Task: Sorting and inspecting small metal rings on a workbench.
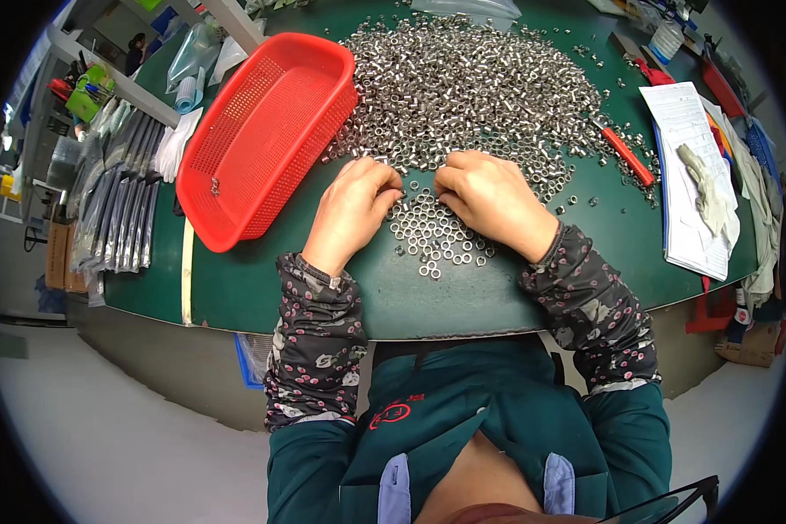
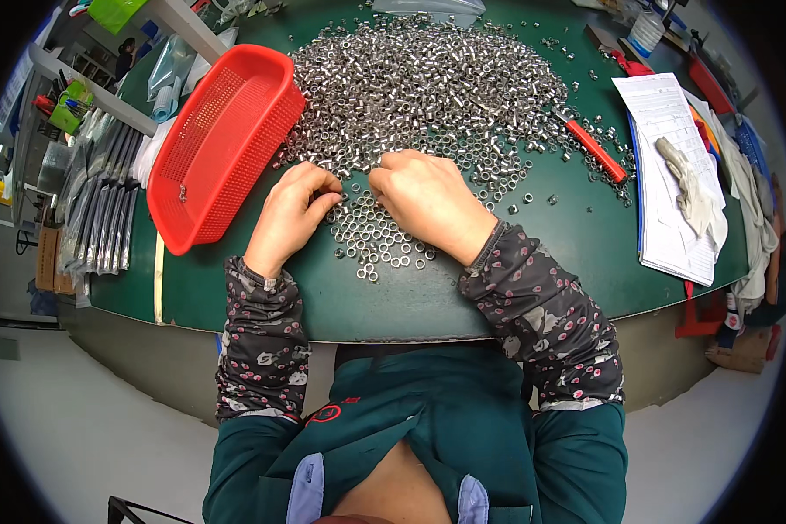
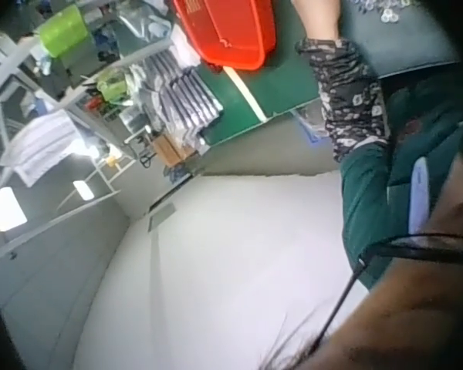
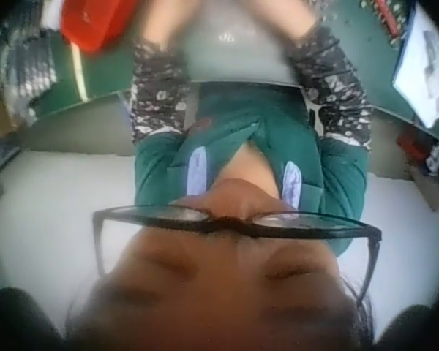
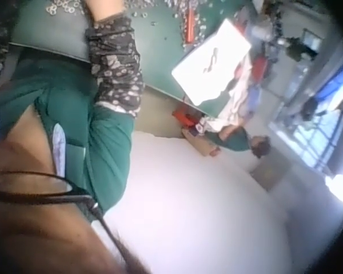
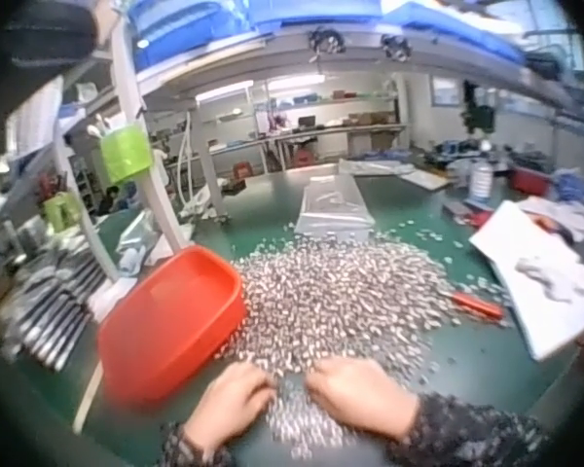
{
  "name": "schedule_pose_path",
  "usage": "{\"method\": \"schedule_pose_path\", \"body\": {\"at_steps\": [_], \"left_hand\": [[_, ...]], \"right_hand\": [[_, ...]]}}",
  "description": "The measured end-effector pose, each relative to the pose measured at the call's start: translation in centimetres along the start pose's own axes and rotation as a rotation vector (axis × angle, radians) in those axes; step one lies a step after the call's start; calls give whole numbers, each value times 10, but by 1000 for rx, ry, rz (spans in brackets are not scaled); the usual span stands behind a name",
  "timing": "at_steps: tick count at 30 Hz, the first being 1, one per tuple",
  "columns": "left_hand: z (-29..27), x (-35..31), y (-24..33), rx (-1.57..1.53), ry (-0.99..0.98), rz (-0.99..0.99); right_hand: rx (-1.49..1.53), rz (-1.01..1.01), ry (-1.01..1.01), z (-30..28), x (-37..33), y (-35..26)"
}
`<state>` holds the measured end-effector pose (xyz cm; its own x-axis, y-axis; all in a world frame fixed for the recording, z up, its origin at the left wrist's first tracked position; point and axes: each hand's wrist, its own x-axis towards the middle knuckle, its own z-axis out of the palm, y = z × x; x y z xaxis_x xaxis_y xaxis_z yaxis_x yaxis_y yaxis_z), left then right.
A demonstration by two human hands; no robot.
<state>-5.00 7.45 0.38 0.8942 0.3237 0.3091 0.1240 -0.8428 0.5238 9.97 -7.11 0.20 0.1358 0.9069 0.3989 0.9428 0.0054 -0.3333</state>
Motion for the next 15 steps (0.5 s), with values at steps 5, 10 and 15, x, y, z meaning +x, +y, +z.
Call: {"method": "schedule_pose_path", "body": {"at_steps": [5,10,15], "left_hand": [[5,0,2,31,18,-31],[9,0,3,47,1,10],[11,1,4,82,-20,-20]], "right_hand": [[1,15,7,1,-1,-3],[-11,11,-3,4,-1,2],[-20,6,2,3,0,0]]}}
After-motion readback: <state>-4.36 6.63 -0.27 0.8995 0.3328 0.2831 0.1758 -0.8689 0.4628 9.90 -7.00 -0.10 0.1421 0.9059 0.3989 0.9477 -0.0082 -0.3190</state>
